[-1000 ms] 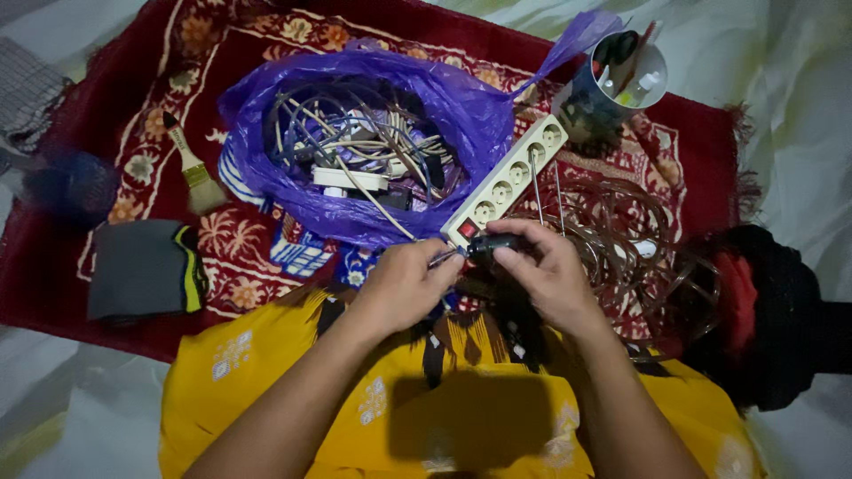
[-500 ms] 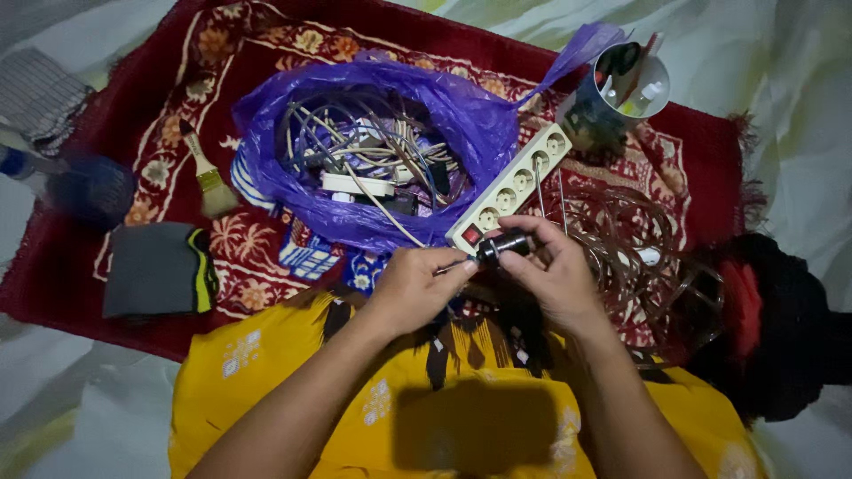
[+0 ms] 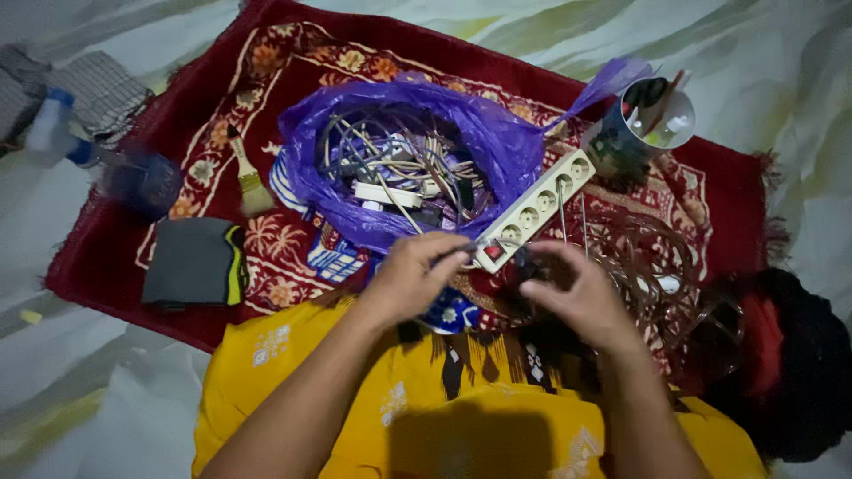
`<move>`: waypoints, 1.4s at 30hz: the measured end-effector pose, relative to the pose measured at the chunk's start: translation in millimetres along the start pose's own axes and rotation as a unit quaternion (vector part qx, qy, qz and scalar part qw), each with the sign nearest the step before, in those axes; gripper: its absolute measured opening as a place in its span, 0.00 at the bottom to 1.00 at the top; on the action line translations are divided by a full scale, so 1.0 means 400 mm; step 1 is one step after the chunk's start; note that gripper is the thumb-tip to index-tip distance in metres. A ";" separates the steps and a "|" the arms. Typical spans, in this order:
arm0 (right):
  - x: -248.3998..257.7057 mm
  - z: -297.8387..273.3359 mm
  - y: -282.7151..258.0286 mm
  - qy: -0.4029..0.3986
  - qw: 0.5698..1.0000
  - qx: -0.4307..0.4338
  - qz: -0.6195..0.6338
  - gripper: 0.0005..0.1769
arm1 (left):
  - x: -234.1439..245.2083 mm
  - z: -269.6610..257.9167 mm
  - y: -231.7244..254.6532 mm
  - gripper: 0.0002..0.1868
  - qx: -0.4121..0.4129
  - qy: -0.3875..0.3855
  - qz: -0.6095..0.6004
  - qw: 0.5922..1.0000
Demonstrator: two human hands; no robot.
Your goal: The person sits on a rug and uses a screwdriver to disassemble and reassemble a white electrical plug and a power strip. They manipulate wires and internal components of the plug, then reattach the casing and plug it into the power strip.
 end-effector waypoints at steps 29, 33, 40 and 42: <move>0.132 -0.120 -0.172 0.000 0.956 0.170 0.238 0.13 | 0.140 0.085 0.108 0.16 0.028 -0.069 -0.150 0.986; 0.086 -0.123 -0.187 -0.027 0.980 0.108 0.167 0.13 | 0.117 0.068 0.135 0.22 0.045 -0.058 -0.111 0.991; 0.027 -0.080 -0.216 0.044 0.990 0.131 0.004 0.17 | 0.033 0.053 0.104 0.28 -0.034 -0.069 -0.183 0.980; 0.027 -0.081 -0.219 0.014 0.992 0.122 0.029 0.20 | 0.030 0.049 0.110 0.29 0.031 -0.081 -0.190 0.978</move>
Point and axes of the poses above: each hand's wrist, its own z-axis towards the middle knuckle, its own x-axis out of the back of the hand, y = z × x, the point moved 1 cm from there along z, towards the middle knuckle, and after that the axes turned 5 degrees about x, right-handed, at the moved point
